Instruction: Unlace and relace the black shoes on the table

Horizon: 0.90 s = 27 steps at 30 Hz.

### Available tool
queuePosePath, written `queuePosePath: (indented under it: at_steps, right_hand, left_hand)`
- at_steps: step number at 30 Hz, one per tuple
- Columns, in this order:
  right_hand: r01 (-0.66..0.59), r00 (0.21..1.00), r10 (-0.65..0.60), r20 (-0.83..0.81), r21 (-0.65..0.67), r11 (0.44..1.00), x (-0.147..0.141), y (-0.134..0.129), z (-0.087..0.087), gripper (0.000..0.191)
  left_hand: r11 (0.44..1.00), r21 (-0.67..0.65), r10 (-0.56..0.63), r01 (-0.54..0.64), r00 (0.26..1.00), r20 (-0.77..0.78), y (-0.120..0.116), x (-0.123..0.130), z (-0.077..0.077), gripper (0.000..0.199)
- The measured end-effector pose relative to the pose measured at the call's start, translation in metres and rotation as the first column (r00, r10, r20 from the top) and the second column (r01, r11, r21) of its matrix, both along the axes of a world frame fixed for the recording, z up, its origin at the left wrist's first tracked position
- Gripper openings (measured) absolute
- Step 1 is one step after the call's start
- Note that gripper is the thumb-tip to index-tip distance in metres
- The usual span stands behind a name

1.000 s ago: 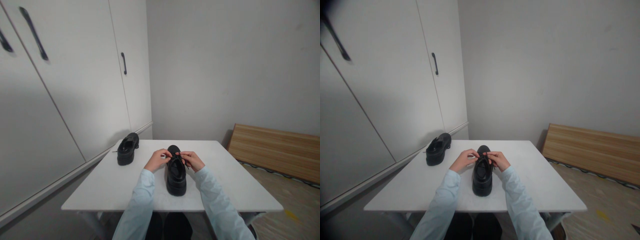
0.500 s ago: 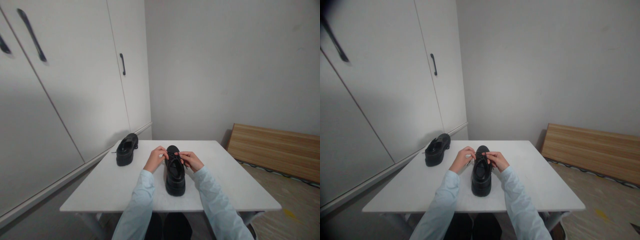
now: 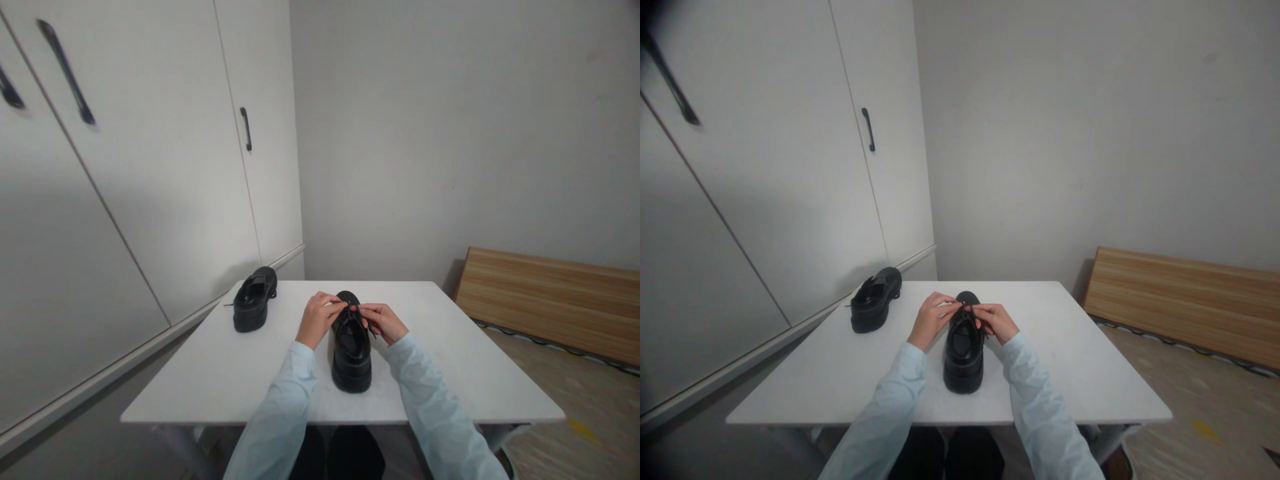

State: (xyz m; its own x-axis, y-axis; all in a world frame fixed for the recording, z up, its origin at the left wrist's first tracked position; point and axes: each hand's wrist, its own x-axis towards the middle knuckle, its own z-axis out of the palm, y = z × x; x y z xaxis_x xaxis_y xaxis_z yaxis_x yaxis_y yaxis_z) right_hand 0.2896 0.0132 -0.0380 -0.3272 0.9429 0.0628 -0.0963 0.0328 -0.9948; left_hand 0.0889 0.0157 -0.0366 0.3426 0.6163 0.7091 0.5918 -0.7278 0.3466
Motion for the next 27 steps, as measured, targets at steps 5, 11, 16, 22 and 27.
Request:
queuePosePath:
  at_steps: [5,11,16,22,27]
  right_hand:
    - [0.016,1.0,-0.017,0.02,0.013,1.0,0.0,0.001,-0.001,0.047]
    - [0.027,0.992,-0.037,0.123,0.078,0.997,0.001,0.001,0.0,0.049]
    - [0.063,0.983,-0.093,0.156,0.189,0.98,-0.002,-0.003,0.005,0.046]
    - [0.082,0.968,-0.154,0.197,0.33,0.94,-0.003,-0.006,0.005,0.041]
    - [0.073,0.93,-0.241,0.279,0.502,0.862,-0.002,-0.006,0.004,0.03]
  left_hand:
    - [0.997,-0.05,-0.052,0.059,0.99,0.133,-0.004,0.008,0.002,0.015]
    - [0.98,-0.155,-0.081,0.129,0.955,0.285,-0.007,0.015,0.003,0.009]
    - [0.959,-0.217,-0.088,0.181,0.92,0.381,-0.008,0.016,0.003,0.008]
    - [0.93,-0.345,0.039,0.128,0.898,0.439,-0.008,0.018,0.002,0.012]
    - [0.881,-0.446,0.072,0.157,0.887,0.455,-0.007,0.021,0.003,0.015]
